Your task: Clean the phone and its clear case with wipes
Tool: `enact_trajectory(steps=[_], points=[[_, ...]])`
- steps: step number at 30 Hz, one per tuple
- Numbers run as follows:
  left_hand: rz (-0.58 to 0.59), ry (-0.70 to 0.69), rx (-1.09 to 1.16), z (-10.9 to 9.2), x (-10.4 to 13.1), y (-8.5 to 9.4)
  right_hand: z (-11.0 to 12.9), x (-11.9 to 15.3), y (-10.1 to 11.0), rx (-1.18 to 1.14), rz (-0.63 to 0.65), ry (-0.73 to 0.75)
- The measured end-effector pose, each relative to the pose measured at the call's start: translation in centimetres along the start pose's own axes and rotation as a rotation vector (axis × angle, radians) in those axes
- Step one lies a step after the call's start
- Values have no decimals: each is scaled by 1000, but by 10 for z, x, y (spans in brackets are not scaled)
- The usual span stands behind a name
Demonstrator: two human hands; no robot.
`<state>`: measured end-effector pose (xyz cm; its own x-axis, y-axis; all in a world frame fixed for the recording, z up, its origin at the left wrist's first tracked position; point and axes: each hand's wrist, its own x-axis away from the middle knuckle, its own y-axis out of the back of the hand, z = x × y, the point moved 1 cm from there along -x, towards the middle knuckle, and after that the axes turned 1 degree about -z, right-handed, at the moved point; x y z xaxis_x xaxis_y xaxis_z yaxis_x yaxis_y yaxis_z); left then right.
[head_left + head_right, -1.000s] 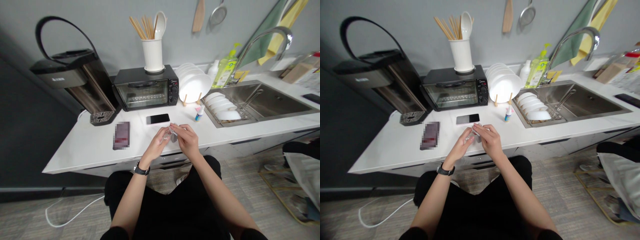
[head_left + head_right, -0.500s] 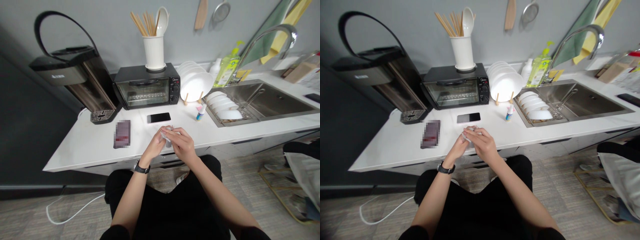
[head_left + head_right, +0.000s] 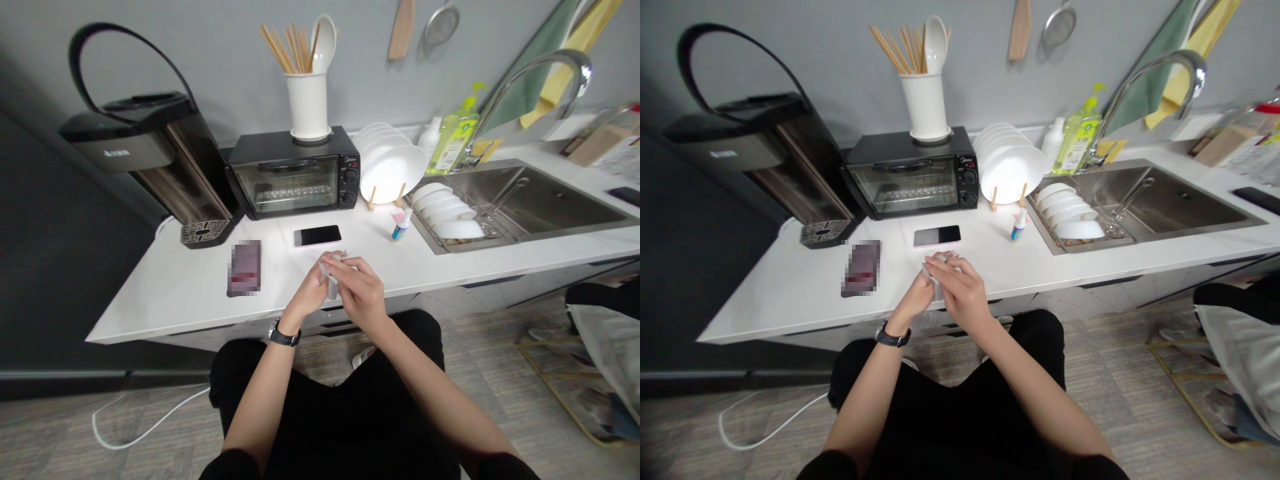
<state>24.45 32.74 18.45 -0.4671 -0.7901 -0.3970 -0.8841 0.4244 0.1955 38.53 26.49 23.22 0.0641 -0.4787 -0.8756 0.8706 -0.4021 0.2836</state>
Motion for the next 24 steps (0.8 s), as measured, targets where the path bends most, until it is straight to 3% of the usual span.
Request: enact_trajectory(steps=[4, 8, 15, 20, 24], points=[[-11, 17, 22, 3, 0, 0, 2, 1, -2, -9, 40, 20], [-3, 19, 40, 4, -1, 1, -12, 0, 6, -6, 60, 42], [-8, 22, -15, 5, -3, 3, -32, -2, 14, 42, 15, -72], [-6, 10, 9, 5, -2, 2, -17, -1, 6, 25, -54, -85], [2, 37, 73, 7, -1, 1, 2, -2, -2, -23, 10, -84]])
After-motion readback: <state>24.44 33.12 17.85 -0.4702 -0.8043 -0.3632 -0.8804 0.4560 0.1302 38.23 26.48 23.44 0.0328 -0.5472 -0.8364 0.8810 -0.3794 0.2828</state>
